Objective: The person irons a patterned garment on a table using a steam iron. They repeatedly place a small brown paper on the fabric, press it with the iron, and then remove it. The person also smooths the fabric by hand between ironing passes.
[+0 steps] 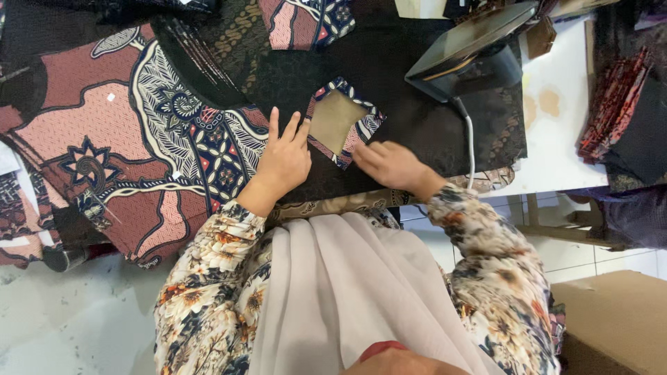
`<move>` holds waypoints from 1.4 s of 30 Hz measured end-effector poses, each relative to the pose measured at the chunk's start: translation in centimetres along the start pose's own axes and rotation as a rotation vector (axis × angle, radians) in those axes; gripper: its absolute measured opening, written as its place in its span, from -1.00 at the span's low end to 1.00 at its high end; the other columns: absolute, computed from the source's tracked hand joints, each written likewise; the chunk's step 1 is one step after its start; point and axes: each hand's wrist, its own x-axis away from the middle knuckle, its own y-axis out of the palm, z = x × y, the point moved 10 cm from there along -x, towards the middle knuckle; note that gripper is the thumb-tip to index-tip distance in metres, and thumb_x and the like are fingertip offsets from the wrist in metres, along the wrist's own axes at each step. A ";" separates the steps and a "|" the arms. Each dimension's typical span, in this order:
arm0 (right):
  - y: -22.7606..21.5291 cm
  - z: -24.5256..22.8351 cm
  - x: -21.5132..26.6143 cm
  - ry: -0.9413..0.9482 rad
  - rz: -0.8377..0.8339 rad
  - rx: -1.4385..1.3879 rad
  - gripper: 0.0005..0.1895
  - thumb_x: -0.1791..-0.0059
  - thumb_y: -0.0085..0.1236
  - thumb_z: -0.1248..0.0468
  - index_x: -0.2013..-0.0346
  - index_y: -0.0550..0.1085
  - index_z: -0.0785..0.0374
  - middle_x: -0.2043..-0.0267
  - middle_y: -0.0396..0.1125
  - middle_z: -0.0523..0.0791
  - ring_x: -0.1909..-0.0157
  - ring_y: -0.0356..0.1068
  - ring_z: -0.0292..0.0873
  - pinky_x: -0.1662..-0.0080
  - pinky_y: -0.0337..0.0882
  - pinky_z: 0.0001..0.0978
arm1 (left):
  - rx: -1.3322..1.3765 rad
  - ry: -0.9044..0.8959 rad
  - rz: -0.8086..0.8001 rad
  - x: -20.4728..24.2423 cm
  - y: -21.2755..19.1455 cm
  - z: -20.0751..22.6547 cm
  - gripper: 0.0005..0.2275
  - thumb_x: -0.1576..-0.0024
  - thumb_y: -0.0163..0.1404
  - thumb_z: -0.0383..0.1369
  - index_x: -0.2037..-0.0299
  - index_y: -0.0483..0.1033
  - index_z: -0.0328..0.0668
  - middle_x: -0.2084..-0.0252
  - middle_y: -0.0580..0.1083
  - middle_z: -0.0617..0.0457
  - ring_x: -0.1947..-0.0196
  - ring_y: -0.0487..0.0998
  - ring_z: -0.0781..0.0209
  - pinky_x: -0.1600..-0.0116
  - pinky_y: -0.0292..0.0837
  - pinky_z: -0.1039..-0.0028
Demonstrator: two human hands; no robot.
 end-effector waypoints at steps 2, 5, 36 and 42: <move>0.5 0.2 -0.6 -0.012 0.042 -0.026 -0.58 0.06 0.16 0.31 -0.07 0.49 0.42 -0.04 0.40 0.01 0.15 0.44 -0.08 0.17 0.45 -0.28 | -0.034 -0.011 0.017 0.3 0.0 0.1 -0.65 -0.14 -0.02 -0.36 0.02 0.56 -0.60 -0.25 0.43 -0.24 -0.38 0.31 -0.19 -0.50 -0.19 -0.28; -0.4 2.2 -1.2 0.036 0.172 -0.023 -0.63 0.02 0.15 0.30 -0.06 0.47 0.37 -0.07 0.36 0.03 0.01 0.43 -0.01 0.02 0.49 -0.24 | -0.010 -0.071 -0.002 0.6 0.4 0.4 -0.64 -0.12 -0.02 -0.35 0.05 0.55 -0.64 -0.23 0.43 -0.32 -0.35 0.32 -0.23 -0.47 -0.18 -0.30; 2.3 11.5 -0.7 0.720 0.210 -0.576 -0.83 0.04 0.29 0.48 0.21 0.48 0.32 0.12 0.34 -0.02 0.07 0.43 0.01 0.07 0.44 -0.21 | 0.212 0.145 -0.041 -4.8 4.1 0.5 -0.48 -0.10 -0.07 -0.51 -0.23 0.55 0.38 -0.39 0.33 0.06 -0.43 0.22 -0.06 -0.50 -0.26 -0.18; -8.6 12.2 12.1 0.902 1.252 0.094 -0.48 -0.09 0.33 0.19 -0.20 0.27 0.27 -0.27 0.09 0.05 -0.31 0.20 -0.11 -0.30 0.32 -0.23 | 0.263 0.137 -0.031 -4.5 4.8 0.2 -0.47 -0.04 -0.05 -0.55 -0.19 0.59 0.32 -0.38 0.35 0.09 -0.40 0.24 -0.06 -0.46 -0.30 -0.24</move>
